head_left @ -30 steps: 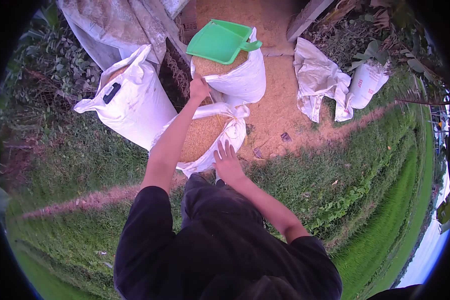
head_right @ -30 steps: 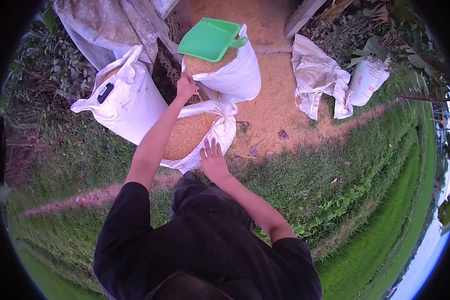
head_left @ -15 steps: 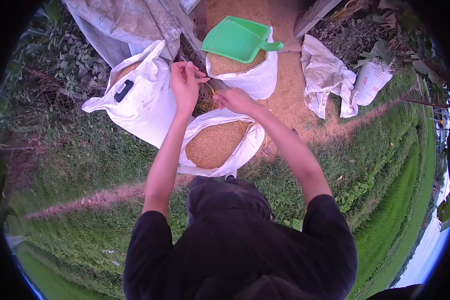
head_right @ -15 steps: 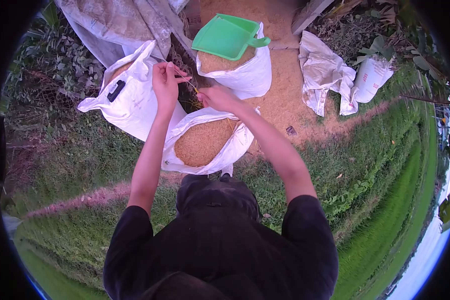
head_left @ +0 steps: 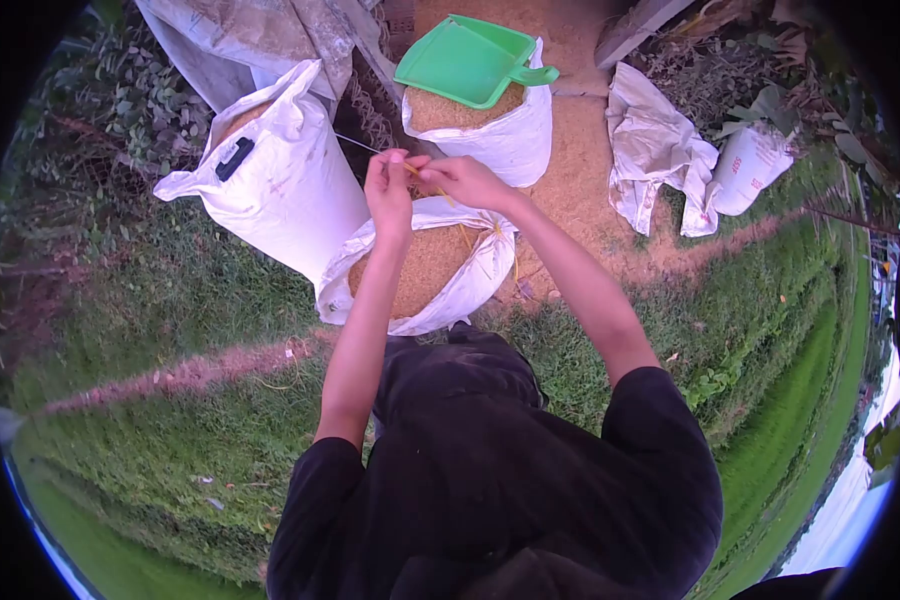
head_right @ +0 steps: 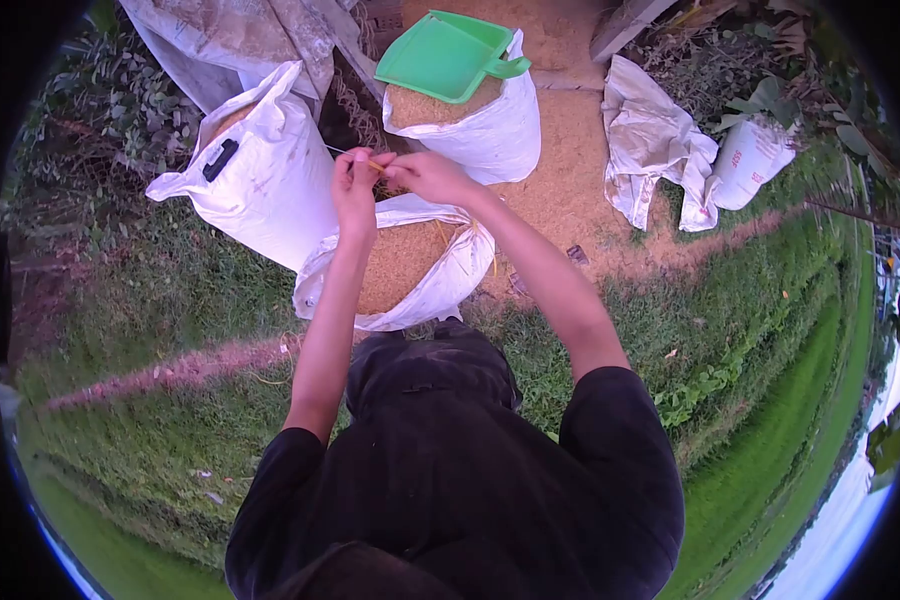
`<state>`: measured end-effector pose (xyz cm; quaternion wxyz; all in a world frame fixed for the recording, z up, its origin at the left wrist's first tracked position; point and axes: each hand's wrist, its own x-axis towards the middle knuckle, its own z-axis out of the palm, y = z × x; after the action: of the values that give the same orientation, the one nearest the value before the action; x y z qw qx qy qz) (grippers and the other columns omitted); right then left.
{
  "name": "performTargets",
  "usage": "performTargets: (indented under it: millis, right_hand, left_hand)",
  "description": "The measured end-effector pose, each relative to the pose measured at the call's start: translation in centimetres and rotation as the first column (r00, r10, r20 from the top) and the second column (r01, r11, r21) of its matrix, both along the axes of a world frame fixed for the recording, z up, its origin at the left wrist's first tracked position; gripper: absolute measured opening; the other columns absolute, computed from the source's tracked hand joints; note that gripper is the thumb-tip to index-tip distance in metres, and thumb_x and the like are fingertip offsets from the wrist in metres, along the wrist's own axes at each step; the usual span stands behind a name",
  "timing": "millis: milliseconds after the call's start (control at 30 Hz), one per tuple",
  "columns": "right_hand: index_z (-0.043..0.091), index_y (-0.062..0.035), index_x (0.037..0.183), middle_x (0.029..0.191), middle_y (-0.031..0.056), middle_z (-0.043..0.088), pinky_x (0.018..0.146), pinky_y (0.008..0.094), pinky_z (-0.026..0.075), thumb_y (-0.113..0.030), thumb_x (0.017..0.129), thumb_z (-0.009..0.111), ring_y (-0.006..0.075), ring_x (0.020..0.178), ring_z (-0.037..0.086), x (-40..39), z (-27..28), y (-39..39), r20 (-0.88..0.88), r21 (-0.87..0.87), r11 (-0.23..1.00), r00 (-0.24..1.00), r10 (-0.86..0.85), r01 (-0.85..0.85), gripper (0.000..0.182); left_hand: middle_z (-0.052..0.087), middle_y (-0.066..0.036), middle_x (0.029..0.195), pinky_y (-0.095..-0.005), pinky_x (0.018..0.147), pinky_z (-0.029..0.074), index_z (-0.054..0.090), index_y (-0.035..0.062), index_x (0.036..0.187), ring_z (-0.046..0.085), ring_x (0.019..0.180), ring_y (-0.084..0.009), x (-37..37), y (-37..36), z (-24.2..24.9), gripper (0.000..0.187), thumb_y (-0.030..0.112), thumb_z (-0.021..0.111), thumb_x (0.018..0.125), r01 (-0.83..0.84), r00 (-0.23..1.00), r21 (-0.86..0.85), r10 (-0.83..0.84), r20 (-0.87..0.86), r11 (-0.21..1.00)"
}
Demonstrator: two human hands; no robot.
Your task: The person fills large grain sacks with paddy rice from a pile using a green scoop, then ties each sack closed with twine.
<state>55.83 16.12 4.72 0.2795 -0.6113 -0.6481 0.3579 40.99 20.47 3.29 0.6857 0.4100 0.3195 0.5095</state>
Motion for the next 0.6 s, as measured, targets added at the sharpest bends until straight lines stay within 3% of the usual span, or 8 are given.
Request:
performTargets:
  millis: [33,100,200,267,300,367,467,600]
  right_hand:
    - [0.068,-0.0093,0.105,0.084,0.0096,0.07,0.075,0.037,0.051,-0.036,0.096,0.053,0.027,0.083,0.067,0.8,-0.9,-0.7,-0.007,0.0,1.0,1.0,0.012,-0.012,0.032]
    - [0.066,-0.0043,0.115,0.106,0.0159,0.069,0.089,0.038,0.049,-0.039,0.093,0.058,0.0323,0.1,0.065,3.0,-2.8,-2.8,-0.005,0.201,0.93,0.949,-0.315,0.309,0.042]
    - [0.064,0.0028,0.114,0.114,0.025,0.064,0.098,0.0418,0.044,-0.048,0.093,0.054,0.036,0.111,0.06,6.2,-11.2,-7.9,0.469,0.162,0.725,0.594,-0.653,0.67,0.056]
    - [0.066,0.0047,0.103,0.095,0.0238,0.068,0.083,0.0414,0.052,-0.052,0.095,0.05,0.0335,0.091,0.068,6.2,-9.4,-10.4,0.443,-0.401,0.75,0.828,-0.344,0.526,0.059]
    - [0.066,0.0047,0.103,0.095,0.0238,0.068,0.083,0.0414,0.052,-0.052,0.095,0.05,0.0335,0.091,0.068,6.9,-10.4,-10.9,0.436,-0.405,0.754,0.835,-0.336,0.516,0.059]
    - [0.065,0.0032,0.085,0.07,0.0145,0.066,0.062,0.038,0.053,-0.051,0.095,0.051,0.0263,0.065,0.067,8.1,-13.8,-11.9,0.094,-0.551,0.777,0.948,-0.305,0.304,0.057]
    - [0.062,0.0009,0.072,0.056,0.0076,0.057,0.049,0.0334,0.047,-0.049,0.095,0.053,0.0177,0.05,0.06,7.9,-13.6,-13.1,0.057,-0.448,0.802,0.908,-0.416,0.396,0.056]
    - [0.062,0.001,0.07,0.054,0.0065,0.055,0.05,0.0322,0.046,-0.048,0.095,0.054,0.016,0.051,0.057,8.6,-16.4,-14.9,-0.139,-0.451,0.797,0.851,-0.506,0.401,0.055]
  left_hand:
    - [0.058,-0.004,0.077,-0.0293,0.071,0.052,0.056,0.0006,0.109,0.056,0.07,-0.0126,0.0,0.0,-0.6,0.023,0.022,0.05,0.101,-0.012,1.0,0.0,0.012,-0.007,1.0]
    - [0.052,0.0,0.066,-0.0272,0.062,0.052,0.059,0.0008,0.101,0.052,0.058,-0.0101,-0.8,1.0,-1.6,0.021,0.02,0.05,0.101,-0.001,0.998,0.015,0.002,-0.063,1.0]
    - [0.04,0.005,0.062,-0.0215,0.049,0.039,0.062,0.0034,0.104,0.04,0.053,-0.0042,-4.1,2.0,-0.2,0.02,0.021,0.052,0.1,0.038,0.933,0.023,-0.027,-0.358,0.999]
    - [0.036,0.007,0.062,-0.0212,0.046,0.029,0.063,0.003,0.106,0.031,0.051,-0.0028,-6.8,3.3,2.1,0.02,0.02,0.054,0.1,0.155,0.908,0.084,-0.109,-0.404,0.984]
    - [0.033,0.008,0.061,-0.0206,0.046,0.024,0.064,0.0028,0.107,0.027,0.051,-0.002,-7.6,3.5,3.8,0.02,0.019,0.054,0.099,0.197,0.897,0.095,-0.14,-0.42,0.976]
    - [0.032,0.01,0.06,-0.0204,0.046,0.024,0.064,0.002,0.109,0.027,0.05,-0.0016,-8.9,3.6,6.6,0.023,0.02,0.053,0.1,0.317,0.829,0.046,-0.253,-0.498,0.947]
    - [0.03,0.01,0.06,-0.0201,0.045,0.021,0.064,0.0022,0.109,0.025,0.05,-0.0012,-11.7,4.2,7.0,0.021,0.018,0.054,0.099,0.289,0.79,0.021,-0.226,-0.57,0.957]
    - [0.029,0.01,0.059,-0.0207,0.045,0.022,0.063,0.0002,0.108,0.025,0.049,-0.002,-17.7,4.9,2.9,0.023,0.02,0.056,0.098,0.174,0.816,-0.108,-0.204,-0.541,0.979]
